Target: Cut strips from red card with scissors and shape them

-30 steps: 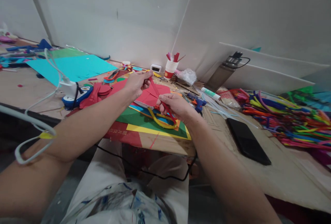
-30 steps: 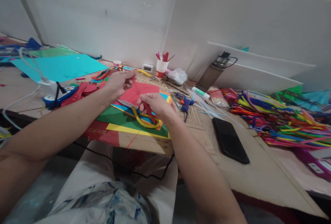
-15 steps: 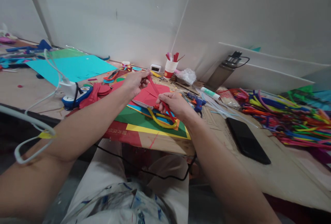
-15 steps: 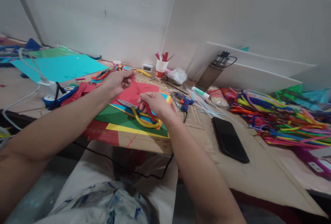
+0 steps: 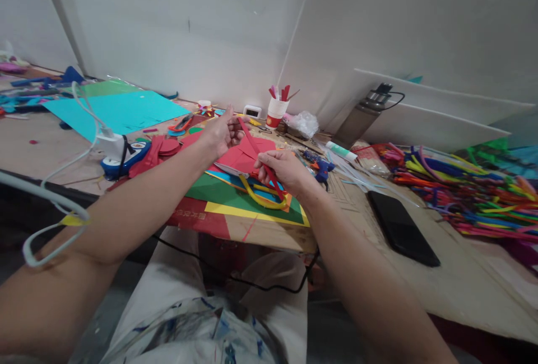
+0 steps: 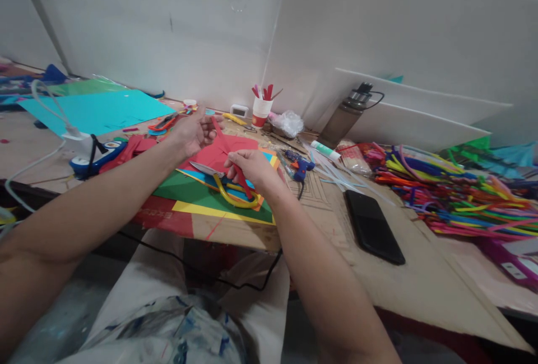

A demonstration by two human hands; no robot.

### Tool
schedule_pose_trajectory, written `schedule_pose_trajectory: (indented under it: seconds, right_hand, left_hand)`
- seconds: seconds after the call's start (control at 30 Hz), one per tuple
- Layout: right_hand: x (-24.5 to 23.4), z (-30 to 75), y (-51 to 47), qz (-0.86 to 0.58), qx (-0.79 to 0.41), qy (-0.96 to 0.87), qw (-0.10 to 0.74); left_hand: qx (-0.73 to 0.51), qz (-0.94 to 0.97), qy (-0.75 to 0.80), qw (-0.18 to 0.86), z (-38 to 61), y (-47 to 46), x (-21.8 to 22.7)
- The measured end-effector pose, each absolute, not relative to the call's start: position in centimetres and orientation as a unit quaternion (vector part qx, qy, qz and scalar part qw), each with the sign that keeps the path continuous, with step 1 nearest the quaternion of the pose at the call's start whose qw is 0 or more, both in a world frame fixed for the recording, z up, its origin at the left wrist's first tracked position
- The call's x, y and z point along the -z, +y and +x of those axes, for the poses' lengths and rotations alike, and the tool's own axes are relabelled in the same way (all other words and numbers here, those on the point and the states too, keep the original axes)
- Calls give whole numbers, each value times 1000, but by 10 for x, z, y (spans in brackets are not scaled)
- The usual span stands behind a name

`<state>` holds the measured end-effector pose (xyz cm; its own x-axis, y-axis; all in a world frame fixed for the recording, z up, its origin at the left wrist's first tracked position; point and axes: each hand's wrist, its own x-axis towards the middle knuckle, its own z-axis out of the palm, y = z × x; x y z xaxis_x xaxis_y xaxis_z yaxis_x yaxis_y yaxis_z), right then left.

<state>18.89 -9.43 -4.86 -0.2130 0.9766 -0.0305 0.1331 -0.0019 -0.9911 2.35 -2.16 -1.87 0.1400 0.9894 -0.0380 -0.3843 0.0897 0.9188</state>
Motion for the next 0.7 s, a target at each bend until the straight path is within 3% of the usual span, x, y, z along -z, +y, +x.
schedule_pose_trajectory:
  seconds: [0.37,0.7]
  right_hand:
    - [52,189,-91,-518,-473,-578,417]
    - [53,191,-91,-467,-542,-571,403]
  left_hand:
    - [-500,515,367,592,31,-28,31]
    - [-535,476,369,592,17,-18,21]
